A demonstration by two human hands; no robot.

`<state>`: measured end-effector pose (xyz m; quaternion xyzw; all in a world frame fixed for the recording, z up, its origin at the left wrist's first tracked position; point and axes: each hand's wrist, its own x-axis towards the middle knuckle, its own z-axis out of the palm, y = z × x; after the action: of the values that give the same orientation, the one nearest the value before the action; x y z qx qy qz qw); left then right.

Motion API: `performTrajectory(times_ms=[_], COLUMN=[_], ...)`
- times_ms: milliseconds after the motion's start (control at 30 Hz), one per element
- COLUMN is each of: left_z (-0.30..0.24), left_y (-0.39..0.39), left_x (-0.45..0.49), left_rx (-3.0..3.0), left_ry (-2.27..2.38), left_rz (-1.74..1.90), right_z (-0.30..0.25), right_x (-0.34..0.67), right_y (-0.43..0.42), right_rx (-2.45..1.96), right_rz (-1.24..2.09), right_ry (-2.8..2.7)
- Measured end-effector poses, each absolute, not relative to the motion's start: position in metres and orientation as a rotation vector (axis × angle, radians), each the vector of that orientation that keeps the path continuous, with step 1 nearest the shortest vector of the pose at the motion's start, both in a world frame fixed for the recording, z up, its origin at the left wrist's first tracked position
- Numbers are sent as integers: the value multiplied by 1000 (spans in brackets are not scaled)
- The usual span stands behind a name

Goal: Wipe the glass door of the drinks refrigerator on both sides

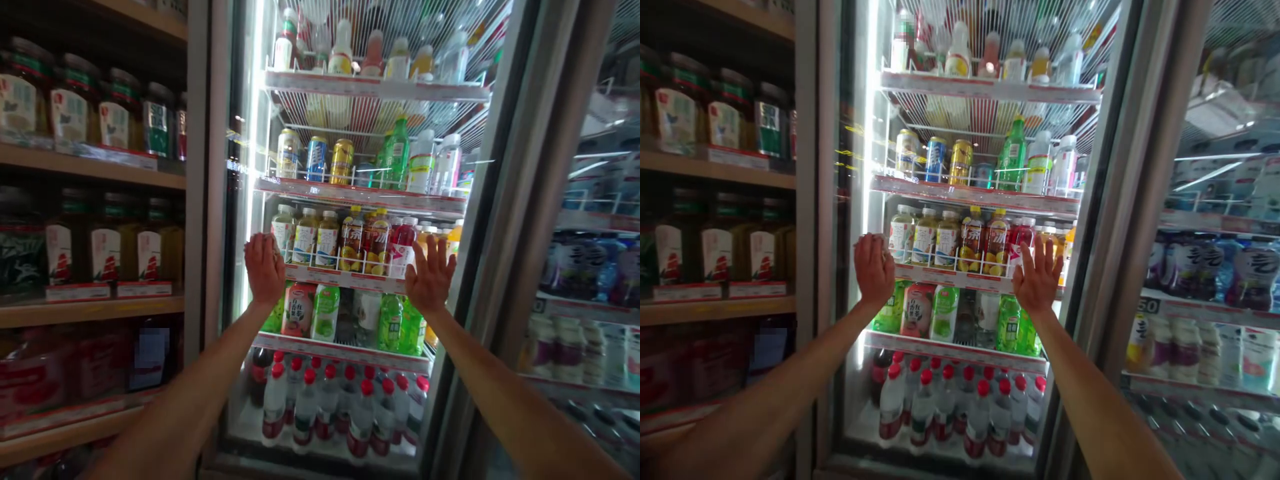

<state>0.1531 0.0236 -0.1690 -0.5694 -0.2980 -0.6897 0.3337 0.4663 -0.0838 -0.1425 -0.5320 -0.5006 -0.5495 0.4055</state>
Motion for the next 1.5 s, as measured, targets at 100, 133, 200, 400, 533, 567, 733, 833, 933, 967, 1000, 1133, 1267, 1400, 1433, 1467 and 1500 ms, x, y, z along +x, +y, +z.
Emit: performTrajectory(times_ms=[100, 133, 200, 400, 533, 567, 733, 833, 933, 967, 1000, 1133, 1267, 1400, 1433, 1467, 1500], left_z=[-173, -174, -174, -156, -160, -161, -138, -118, -115, -117, -118, -113, -103, -103, -102, -100, -96], left_y=[14, 11, 9, 24, 9, 6, 16, 26, 19, 15, 11, 11, 14, 3, 2, 3, 5], left_x=[174, 181, 186, 157, 189, 197, 184, 175, 197, 206, 214, 213, 209, 234, 236, 235, 230], left_rx=[-1692, -1763, -1836, -1396, -1705, -1781, -1706, -1436, -1641, -1743, -1810, -1739, -1541, -1803, -1833, -1832, -1801], left_ry=[-583, -508, -440, -827, -462, -354, -441, -731, -564, -449, -352, -404, -645, -290, -228, -221, -269], left_rz=[-1600, -1514, -1413, -1883, -1492, -1368, -1517, -1874, -1684, -1543, -1423, -1484, -1781, -1365, -1284, -1269, -1323], right_z=[-142, -142, -142, -143, -143, -143, -142, -142, -142, -142, -142, -143, -142, -142, -142, -142, -142], right_x=[466, 466, 466, 467, 467, 468, 468, 467, 466, 467, 467, 468, 466, 465, 465, 465, 465], right_y=[-84, -85, -85, -84, -84, -84, -84, -84, -84, -84, -84, -83, -84, -85, -85, -85, -84], right_rx=[-1358, -1362, -1353, -1304, -1291, -1283, -1272, -1269, -1283, -1279, -1272, -1261, -1280, -1295, -1294, -1291, -1286], right_rz=[-1373, -1370, -1377, -1421, -1425, -1423, -1415, -1424, -1426, -1430, -1434, -1446, -1439, -1428, -1429, -1432, -1434], right_ry=[-1267, -1270, -1280, -1271, -1271, -1276, -1286, -1273, -1263, -1267, -1272, -1272, -1259, -1251, -1253, -1256, -1260])
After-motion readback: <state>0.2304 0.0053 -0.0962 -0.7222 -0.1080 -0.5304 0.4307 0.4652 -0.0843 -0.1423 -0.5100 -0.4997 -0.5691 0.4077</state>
